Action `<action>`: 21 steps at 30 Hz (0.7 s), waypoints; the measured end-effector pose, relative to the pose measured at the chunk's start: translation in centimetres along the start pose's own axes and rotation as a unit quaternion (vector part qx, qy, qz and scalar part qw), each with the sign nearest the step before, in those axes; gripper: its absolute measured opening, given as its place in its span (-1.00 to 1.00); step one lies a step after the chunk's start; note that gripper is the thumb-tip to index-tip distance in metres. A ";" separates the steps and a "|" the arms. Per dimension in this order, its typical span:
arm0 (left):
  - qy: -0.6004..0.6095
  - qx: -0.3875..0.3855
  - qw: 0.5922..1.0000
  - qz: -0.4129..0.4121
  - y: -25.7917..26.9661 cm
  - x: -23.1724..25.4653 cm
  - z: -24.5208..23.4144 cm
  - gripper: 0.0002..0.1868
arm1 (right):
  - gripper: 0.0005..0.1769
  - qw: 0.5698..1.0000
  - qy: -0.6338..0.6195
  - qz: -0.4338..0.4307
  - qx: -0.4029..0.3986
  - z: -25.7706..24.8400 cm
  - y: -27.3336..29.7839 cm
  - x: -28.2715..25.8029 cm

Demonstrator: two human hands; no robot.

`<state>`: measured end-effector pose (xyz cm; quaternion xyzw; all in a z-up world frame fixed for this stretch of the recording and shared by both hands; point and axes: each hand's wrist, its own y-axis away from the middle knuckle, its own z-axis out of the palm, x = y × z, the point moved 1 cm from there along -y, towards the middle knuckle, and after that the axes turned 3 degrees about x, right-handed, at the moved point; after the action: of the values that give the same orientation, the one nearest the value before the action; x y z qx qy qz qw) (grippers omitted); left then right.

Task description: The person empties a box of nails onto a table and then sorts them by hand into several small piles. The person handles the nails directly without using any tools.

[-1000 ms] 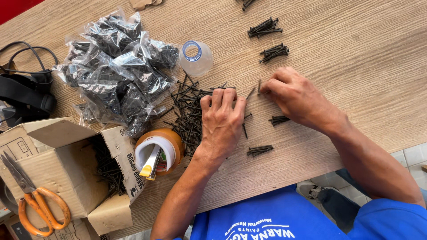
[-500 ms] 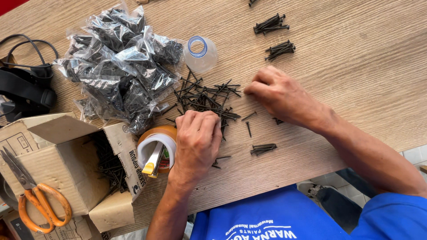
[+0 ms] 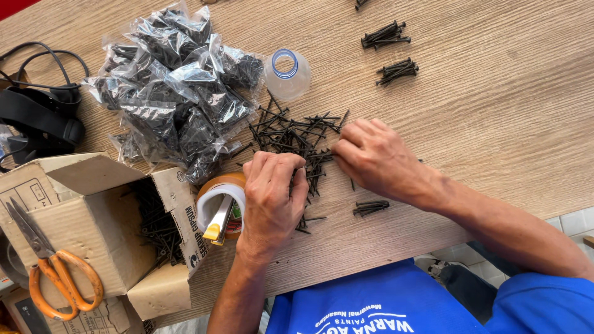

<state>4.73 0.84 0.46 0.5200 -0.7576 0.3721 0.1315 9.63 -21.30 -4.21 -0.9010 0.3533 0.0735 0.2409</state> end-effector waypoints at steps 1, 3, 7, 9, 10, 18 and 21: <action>0.000 0.000 1.000 0.000 0.0 0.2 -0.1 -0.76 | -0.80 1.000 0.000 0.000 0.000 -0.5 0.0 0.2; 0.005 -0.014 1.000 0.007 -0.2 0.4 -0.1 -0.79 | -0.88 1.000 0.003 0.013 -0.005 -1.7 0.1 0.6; 0.014 -0.035 0.996 0.076 0.1 1.6 0.9 -0.81 | -0.97 0.989 -0.126 0.075 0.006 -5.5 0.6 0.8; -0.004 -0.056 0.991 0.123 0.6 2.3 1.8 -0.84 | -0.96 0.968 -0.216 0.124 0.014 -6.9 0.9 0.4; -0.003 -0.058 0.991 0.123 0.7 2.4 2.1 -0.84 | -0.96 0.968 -0.216 0.125 0.014 -6.9 1.4 0.1; 0.083 -0.086 0.987 0.110 1.8 1.9 3.1 -0.75 | -0.92 0.938 -0.319 0.135 0.005 -6.3 4.0 -1.2; 0.110 -0.102 0.986 0.079 2.1 1.9 2.7 -0.59 | -0.92 0.938 -0.322 0.129 -0.006 -6.1 4.1 -1.6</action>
<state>2.60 -1.96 -1.21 0.3982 -0.8113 0.3571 0.2359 5.53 -25.89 0.03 -0.7775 0.3694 0.3921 0.3245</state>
